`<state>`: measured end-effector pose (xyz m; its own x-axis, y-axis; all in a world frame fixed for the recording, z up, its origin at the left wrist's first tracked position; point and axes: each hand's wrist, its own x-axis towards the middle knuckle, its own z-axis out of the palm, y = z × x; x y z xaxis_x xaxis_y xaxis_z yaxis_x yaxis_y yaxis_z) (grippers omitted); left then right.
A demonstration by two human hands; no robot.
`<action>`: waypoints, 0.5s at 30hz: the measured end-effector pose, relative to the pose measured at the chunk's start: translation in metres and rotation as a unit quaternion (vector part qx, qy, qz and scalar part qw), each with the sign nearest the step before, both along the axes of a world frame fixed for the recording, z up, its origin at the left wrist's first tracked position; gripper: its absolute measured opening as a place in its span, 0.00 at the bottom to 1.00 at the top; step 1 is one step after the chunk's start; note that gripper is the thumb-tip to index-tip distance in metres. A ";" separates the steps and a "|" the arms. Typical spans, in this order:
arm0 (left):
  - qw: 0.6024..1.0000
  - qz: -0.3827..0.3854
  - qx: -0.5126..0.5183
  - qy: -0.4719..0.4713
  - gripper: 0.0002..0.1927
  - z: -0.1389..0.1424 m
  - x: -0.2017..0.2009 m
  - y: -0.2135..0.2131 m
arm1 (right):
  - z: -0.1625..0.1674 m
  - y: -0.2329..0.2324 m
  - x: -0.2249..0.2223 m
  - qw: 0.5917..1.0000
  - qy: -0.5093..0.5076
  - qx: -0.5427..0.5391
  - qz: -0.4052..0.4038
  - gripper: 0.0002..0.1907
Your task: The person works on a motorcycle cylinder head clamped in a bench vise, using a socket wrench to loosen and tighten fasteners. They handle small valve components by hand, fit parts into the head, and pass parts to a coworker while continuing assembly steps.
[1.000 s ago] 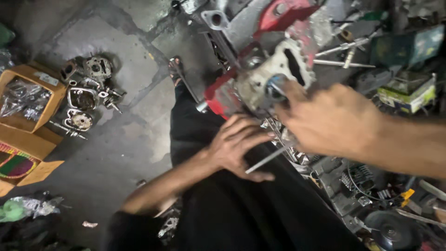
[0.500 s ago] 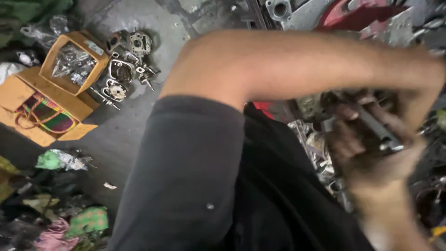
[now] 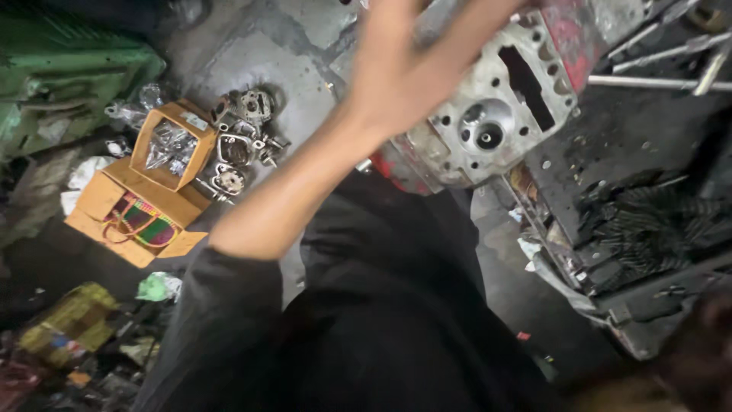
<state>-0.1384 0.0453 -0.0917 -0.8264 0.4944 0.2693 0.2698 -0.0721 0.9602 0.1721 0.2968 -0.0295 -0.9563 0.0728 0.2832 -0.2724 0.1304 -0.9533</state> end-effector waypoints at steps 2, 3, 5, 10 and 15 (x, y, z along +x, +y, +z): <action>0.999 0.048 -0.013 -0.005 0.16 -0.001 0.025 -0.030 | -0.020 0.007 0.013 0.994 0.006 0.083 -0.075 0.15; 0.998 0.054 -0.039 -0.014 0.19 -0.001 0.036 -0.039 | -0.031 0.006 0.018 0.985 0.005 0.119 -0.122 0.15; 0.998 0.036 -0.044 0.041 0.24 -0.003 0.051 -0.042 | -0.052 0.000 0.022 0.960 -0.003 0.177 -0.219 0.15; 0.989 0.056 -0.073 0.115 0.32 -0.014 0.060 -0.026 | -0.104 -0.016 0.030 0.876 -0.052 0.255 -0.407 0.14; 0.991 0.027 -0.081 0.099 0.37 -0.030 0.062 -0.029 | -0.160 -0.002 0.033 0.825 -0.102 0.323 -0.452 0.13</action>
<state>-0.0766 0.0163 -0.1219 -0.7918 0.5010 0.3494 0.4536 0.0993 0.8857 0.2052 0.2945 -0.1899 -0.6269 0.6794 0.3812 0.3726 0.6912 -0.6192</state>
